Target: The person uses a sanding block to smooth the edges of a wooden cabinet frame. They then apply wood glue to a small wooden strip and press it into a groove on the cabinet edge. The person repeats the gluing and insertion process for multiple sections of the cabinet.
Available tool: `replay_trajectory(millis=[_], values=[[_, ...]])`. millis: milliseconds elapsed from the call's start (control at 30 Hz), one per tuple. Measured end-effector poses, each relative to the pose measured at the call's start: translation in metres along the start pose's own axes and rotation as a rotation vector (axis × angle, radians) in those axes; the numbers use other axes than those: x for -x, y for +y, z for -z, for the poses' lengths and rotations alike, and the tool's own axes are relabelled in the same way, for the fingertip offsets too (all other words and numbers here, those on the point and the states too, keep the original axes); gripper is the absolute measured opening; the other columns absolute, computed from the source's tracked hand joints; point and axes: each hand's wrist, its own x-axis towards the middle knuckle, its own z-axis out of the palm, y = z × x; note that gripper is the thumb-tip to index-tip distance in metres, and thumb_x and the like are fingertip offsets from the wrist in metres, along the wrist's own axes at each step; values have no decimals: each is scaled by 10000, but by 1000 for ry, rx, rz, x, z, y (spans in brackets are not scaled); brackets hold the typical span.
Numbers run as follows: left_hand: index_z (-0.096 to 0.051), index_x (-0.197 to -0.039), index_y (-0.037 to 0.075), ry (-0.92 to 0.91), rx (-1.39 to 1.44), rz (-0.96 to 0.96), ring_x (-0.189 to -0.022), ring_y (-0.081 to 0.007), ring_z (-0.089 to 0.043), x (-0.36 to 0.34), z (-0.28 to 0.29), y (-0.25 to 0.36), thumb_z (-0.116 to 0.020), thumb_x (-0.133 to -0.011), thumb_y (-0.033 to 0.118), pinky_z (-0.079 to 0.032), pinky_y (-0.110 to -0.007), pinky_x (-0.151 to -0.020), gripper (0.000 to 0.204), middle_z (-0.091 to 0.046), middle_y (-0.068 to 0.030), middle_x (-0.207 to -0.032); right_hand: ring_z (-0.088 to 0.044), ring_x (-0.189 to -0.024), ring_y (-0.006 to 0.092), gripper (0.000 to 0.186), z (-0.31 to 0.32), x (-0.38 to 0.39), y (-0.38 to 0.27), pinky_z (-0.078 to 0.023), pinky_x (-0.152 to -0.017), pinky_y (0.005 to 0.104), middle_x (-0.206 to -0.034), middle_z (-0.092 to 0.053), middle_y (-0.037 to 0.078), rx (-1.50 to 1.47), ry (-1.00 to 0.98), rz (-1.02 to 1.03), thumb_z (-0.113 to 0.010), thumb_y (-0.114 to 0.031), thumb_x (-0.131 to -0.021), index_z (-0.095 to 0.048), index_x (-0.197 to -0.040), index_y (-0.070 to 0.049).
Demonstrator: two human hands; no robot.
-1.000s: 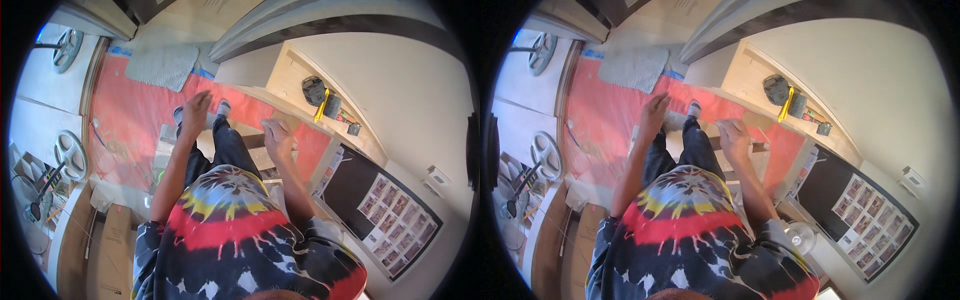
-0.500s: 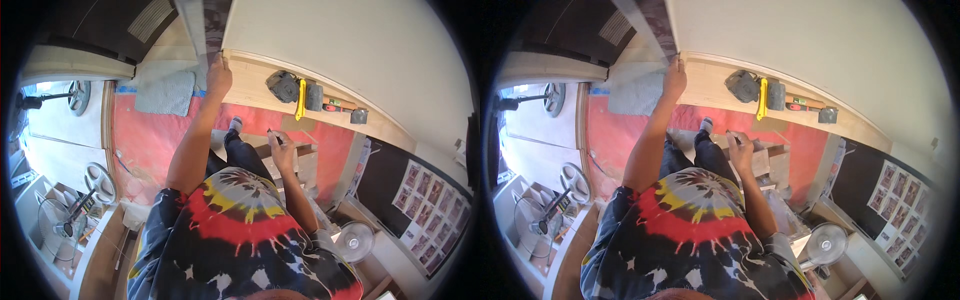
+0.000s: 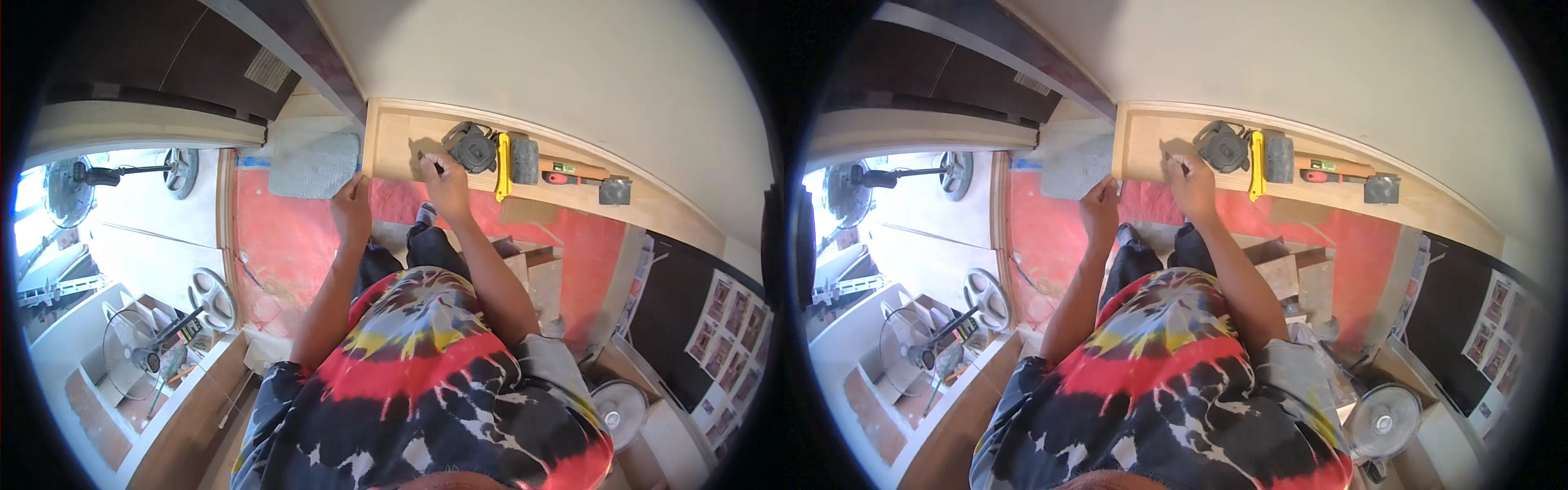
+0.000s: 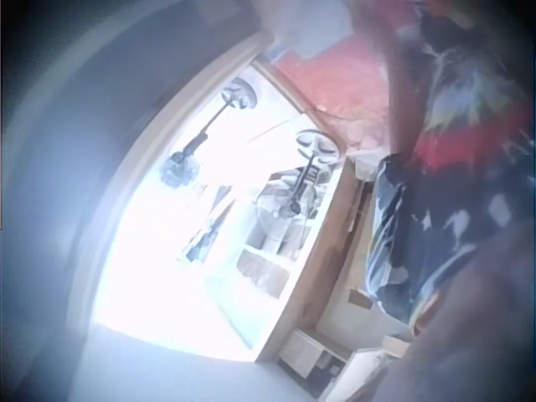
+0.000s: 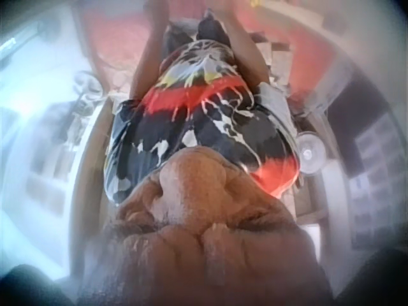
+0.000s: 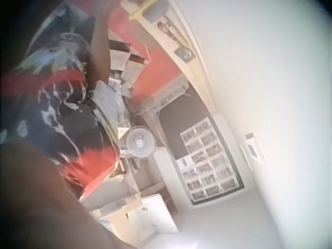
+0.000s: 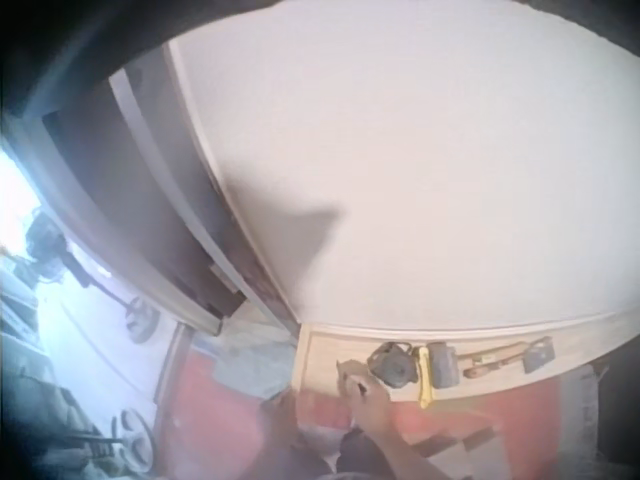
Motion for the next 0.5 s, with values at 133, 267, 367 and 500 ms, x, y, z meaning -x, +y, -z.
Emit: replay_trajectory(millis=[133,267,367,500], values=[[-709,-891,-59,96,76,64,-684,-109,-583,-2,22,12,-665,-863,218,-467,-276,-636,282,-689,-84,-744,-667,-676,243,152,-10,-25,-24,-505,-638,345,-771,-676,179,96,-53,-85,-636,-128,-857,-695,-918,-2],[-701,-999,-34,174,83,-187,-719,-167,-630,-42,11,24,-651,-869,245,-487,-341,-685,312,-709,-160,-825,-667,-719,320,128,-27,-46,5,-515,-677,388,-777,-665,195,122,39,39,-624,-120,-836,-697,-900,-36],[-695,-1025,8,-97,-62,-202,-737,-233,-662,-56,-9,27,-634,-873,288,-493,-356,-693,324,-685,-196,-834,-644,-752,383,115,-31,-45,8,-511,-708,447,-801,-654,207,105,53,51,-593,-119,-835,-689,-871,-66],[-679,-929,13,54,-467,-322,-740,-379,-639,-48,-28,31,-593,-853,264,-468,-451,-667,276,-636,-230,-779,-634,-745,392,85,-26,-36,10,-497,-689,453,-766,-643,197,-13,16,-35,-599,-115,-841,-666,-841,-62]])
